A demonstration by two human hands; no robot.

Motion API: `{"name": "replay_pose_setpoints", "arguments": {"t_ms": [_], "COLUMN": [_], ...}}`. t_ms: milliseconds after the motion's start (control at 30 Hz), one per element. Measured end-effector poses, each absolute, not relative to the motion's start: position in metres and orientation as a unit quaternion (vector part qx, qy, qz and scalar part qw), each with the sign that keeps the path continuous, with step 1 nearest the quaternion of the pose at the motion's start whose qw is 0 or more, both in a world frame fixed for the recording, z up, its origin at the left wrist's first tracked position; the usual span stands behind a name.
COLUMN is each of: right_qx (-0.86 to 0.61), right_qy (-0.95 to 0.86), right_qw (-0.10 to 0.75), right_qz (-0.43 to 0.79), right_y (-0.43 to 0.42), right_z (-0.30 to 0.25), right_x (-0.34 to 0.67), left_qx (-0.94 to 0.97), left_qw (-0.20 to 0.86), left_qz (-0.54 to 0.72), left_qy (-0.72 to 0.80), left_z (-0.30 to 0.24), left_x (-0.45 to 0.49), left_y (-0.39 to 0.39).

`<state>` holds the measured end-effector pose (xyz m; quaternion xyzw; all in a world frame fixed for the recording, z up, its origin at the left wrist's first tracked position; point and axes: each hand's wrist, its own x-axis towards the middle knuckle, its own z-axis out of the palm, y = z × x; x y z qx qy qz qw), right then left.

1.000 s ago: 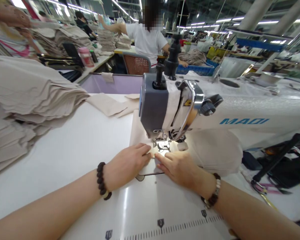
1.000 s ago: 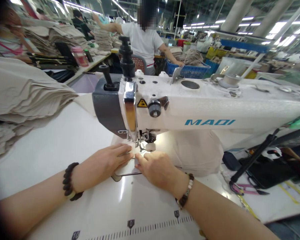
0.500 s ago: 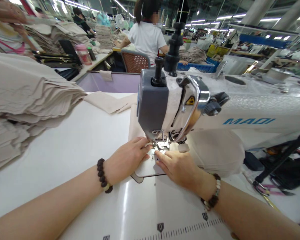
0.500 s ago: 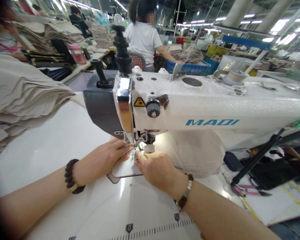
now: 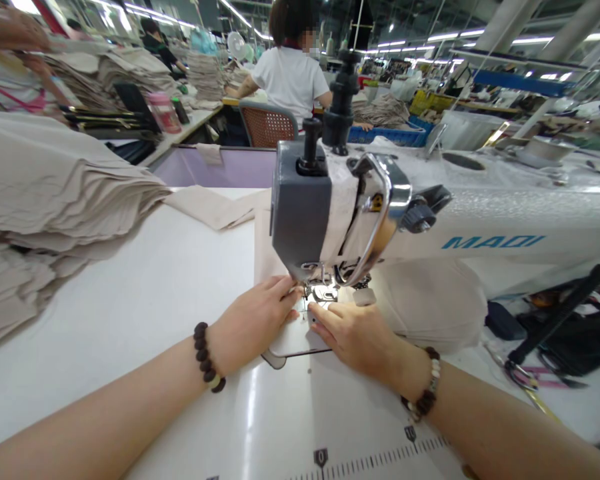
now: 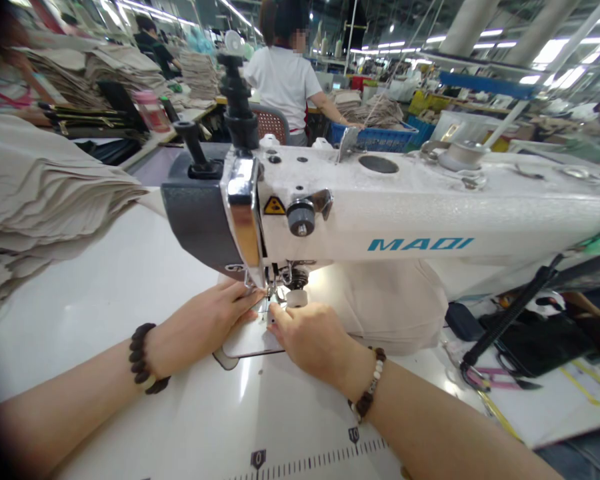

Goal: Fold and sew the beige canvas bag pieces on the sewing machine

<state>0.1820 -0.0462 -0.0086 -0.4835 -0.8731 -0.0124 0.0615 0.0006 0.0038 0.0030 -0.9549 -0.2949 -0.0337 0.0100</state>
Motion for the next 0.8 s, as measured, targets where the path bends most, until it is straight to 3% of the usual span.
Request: {"name": "replay_pose_setpoints", "arguments": {"t_ms": [333, 800], "right_qx": [-0.453, -0.401], "right_qy": [-0.889, -0.914], "right_qw": [0.060, 0.043], "right_qz": [0.020, 0.047], "right_y": [-0.048, -0.051], "right_z": [-0.008, 0.001], "right_x": [0.189, 0.195], "left_qx": [-0.948, -0.978], "left_qw": [-0.013, 0.014], "left_qz": [0.057, 0.029], "left_qy": [-0.314, -0.208], "left_z": [0.018, 0.016], "left_x": [0.001, 0.000], "left_y": [-0.024, -0.041]}}
